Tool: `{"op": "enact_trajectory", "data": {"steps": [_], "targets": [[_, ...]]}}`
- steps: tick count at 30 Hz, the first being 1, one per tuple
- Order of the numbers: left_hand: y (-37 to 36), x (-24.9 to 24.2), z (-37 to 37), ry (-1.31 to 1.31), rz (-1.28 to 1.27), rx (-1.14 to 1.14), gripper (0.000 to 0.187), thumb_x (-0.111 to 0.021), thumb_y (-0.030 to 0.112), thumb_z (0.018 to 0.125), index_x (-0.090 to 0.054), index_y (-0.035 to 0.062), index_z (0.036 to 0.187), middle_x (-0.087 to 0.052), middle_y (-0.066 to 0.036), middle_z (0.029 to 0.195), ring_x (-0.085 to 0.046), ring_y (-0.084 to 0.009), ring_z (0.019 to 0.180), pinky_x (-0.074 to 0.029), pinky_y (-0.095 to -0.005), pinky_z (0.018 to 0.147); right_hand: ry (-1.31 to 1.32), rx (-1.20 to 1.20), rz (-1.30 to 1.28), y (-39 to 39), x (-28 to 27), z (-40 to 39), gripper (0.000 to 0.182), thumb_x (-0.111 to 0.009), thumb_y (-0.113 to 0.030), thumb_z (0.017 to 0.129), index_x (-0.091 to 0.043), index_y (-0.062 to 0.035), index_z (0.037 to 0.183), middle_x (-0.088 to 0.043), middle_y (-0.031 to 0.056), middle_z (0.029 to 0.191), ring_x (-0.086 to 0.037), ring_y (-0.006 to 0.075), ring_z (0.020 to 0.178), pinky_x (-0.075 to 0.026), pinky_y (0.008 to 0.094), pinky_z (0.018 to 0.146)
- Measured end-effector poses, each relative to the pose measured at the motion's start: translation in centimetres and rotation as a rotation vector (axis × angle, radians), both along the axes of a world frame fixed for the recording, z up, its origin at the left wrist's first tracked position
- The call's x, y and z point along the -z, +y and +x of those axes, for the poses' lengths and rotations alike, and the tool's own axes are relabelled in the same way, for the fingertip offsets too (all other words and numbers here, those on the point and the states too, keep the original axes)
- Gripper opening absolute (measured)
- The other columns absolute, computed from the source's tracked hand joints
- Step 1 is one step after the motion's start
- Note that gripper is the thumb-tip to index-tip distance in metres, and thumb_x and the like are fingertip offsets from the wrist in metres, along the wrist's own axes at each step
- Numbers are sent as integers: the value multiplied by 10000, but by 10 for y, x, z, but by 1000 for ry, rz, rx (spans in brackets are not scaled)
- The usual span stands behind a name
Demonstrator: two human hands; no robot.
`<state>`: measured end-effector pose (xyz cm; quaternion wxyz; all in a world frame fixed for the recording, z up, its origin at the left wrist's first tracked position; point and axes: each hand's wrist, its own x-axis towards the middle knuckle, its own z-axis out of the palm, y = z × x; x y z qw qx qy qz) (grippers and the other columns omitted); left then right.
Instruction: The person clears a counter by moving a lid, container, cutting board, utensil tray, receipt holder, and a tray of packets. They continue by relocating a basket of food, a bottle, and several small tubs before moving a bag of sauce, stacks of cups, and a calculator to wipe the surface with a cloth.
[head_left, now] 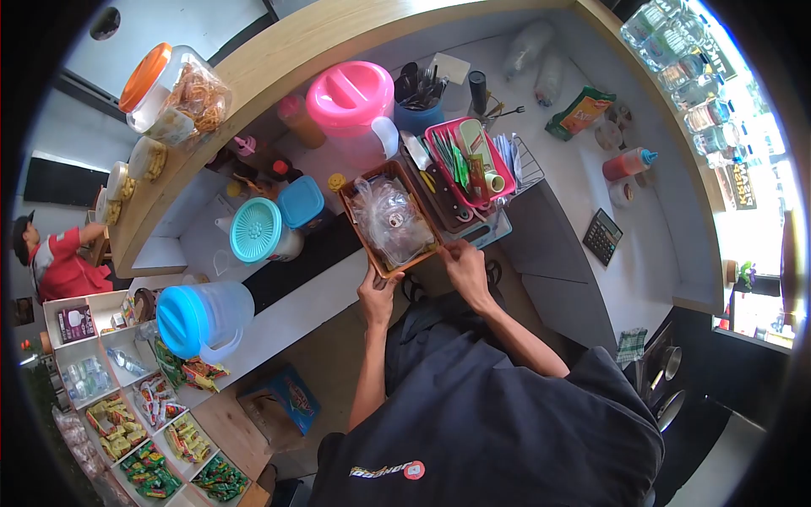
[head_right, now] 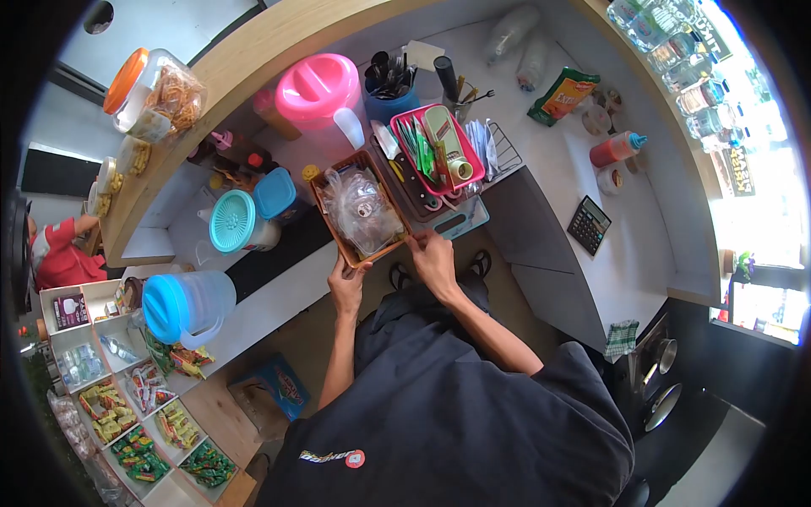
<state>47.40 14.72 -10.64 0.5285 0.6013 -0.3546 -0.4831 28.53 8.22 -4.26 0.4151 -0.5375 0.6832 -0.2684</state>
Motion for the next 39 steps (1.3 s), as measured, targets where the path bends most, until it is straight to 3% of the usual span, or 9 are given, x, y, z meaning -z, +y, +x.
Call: {"op": "enact_trajectory", "data": {"steps": [2,5,14,21,24,27,33,39], "targets": [[-2,2,-6,-23,-6,-26,784,-807,272,860,-434,-66,1460,-663,-142,1218,-638,-172,1097,-520,-306,956,-123,74,83,-9,1,2,255,-689,-161,935,-689,93,958,-741,216,831,-759,261,764,-570,345,671],[-4,0,-8,-4,-14,-36,779,-808,294,858,-450,-61,1452,-656,-126,1224,-636,-169,1098,-514,-298,955,-251,140,70,-12,10,4,273,-681,-153,949,-679,120,961,-744,188,809,-759,221,757,-564,305,621],[2,12,-11,83,-6,-74,754,-785,208,896,-396,-70,1479,-594,-130,1320,-591,-177,1182,-449,-298,1028,-516,172,72,-9,41,0,204,-645,-99,964,-687,100,957,-742,178,819,-758,232,761,-615,318,652],[13,22,-25,22,-17,-150,630,-727,239,951,-444,-33,1444,-547,-128,1380,-576,-184,1198,-442,-336,1035,-479,71,204,-7,31,-29,325,-662,-227,969,-684,97,970,-744,165,840,-755,219,769,-612,313,641],[40,19,-26,-24,326,-212,527,-696,224,970,-488,-44,1373,-610,-134,1261,-606,-179,1123,-482,-307,979,-406,52,303,-1,14,-62,309,-619,-213,984,-675,88,1034,-743,168,914,-753,234,815,-620,319,680],[57,3,-38,-12,484,25,374,-647,233,997,-575,-32,1250,-665,-122,1137,-637,-179,1042,-495,-298,931,-483,174,231,11,14,-115,273,-620,-191,980,-670,66,1052,-735,160,956,-747,224,842,-617,313,697],[0,-40,-121,-61,350,639,287,-630,219,1005,-672,-35,1133,-710,-100,1057,-664,-151,987,-505,-278,890,-545,615,119,33,13,-223,208,-636,-156,969,-663,33,1054,-737,141,951,-738,185,822,-601,286,676],[-88,-52,-265,-79,198,908,295,-628,222,1005,-664,-17,1174,-709,-92,1089,-656,-164,1038,-492,-287,921,-619,819,-18,27,18,-326,209,-640,-147,972,-634,21,1096,-727,143,992,-715,182,850,-583,288,707]]}}
